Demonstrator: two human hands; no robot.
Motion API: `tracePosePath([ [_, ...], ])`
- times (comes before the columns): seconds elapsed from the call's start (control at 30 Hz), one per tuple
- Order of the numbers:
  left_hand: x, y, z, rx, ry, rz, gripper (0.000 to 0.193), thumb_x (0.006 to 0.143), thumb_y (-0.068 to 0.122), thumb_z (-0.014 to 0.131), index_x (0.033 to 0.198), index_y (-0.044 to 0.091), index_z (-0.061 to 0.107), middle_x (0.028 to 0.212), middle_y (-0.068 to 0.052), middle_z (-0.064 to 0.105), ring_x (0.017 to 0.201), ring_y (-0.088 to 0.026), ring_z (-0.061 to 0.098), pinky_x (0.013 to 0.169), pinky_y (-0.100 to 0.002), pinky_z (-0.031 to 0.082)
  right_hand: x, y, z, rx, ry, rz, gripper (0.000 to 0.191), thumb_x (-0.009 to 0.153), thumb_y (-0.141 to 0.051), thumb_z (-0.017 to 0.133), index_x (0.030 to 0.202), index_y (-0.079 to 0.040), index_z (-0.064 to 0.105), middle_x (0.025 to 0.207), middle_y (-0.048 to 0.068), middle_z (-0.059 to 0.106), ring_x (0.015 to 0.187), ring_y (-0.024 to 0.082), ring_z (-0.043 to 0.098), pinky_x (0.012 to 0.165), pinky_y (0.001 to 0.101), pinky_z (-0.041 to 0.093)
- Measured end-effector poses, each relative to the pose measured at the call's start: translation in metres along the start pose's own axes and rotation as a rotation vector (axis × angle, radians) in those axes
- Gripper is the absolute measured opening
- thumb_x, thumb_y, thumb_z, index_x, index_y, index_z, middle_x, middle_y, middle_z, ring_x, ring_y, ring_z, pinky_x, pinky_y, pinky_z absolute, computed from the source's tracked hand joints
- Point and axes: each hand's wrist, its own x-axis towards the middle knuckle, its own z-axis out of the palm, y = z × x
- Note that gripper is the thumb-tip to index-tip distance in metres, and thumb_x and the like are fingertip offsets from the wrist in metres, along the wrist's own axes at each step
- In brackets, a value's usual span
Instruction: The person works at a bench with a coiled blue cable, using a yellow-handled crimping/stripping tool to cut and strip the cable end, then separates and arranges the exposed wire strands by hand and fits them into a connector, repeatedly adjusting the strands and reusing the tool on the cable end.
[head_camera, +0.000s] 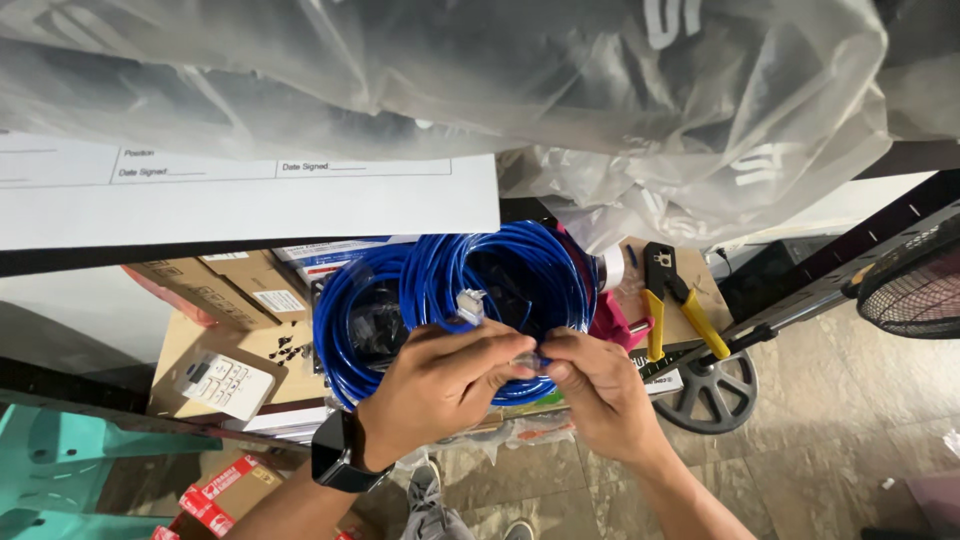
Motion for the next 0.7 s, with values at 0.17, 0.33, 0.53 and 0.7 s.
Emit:
tracePosePath([
  [0.17,0.003,0.005,0.000,-0.004,0.046,0.082,0.031,0.086,-0.002,0.082,0.112,0.001,0.067,0.103,-0.009,0.075,0.089,-0.022,0.075,0.077,-0.032,0.057,-0.011,0.002,-0.003,-0.047,-0.002,0.051,0.010,0.099,-0.005,0.062,0.105,0.001,0.064,0.094,0.008,0.070,0.070,0.018,0.068,0.064,0.0281,0.051],
  [0.33,0.000,0.005,0.002,0.010,0.042,0.087,0.030,0.086,-0.004,0.079,0.113,0.002,0.067,0.104,-0.009,0.075,0.092,-0.024,0.075,0.083,-0.033,0.058,-0.013,-0.001,-0.003,-0.064,0.005,0.057,0.009,0.099,-0.006,0.061,0.104,0.001,0.063,0.094,0.008,0.069,0.067,0.018,0.066,0.061,0.0279,0.050],
  [0.53,-0.002,0.006,0.004,-0.046,0.044,0.018,0.034,0.087,-0.007,0.076,0.118,0.003,0.068,0.105,-0.011,0.075,0.093,-0.022,0.077,0.080,-0.030,0.061,-0.014,-0.006,-0.003,-0.097,-0.001,0.134,0.010,0.098,-0.007,0.063,0.104,0.000,0.066,0.086,0.008,0.068,0.063,0.018,0.062,0.059,0.0282,0.048],
  [0.7,0.007,0.012,0.003,-0.160,0.058,-0.160,0.026,0.094,0.001,0.074,0.120,0.004,0.071,0.101,-0.011,0.077,0.087,-0.019,0.078,0.074,-0.028,0.061,-0.010,-0.017,0.005,-0.208,0.078,0.029,0.019,0.096,-0.011,0.068,0.109,0.002,0.063,0.092,0.008,0.066,0.075,0.015,0.065,0.066,0.0255,0.051],
])
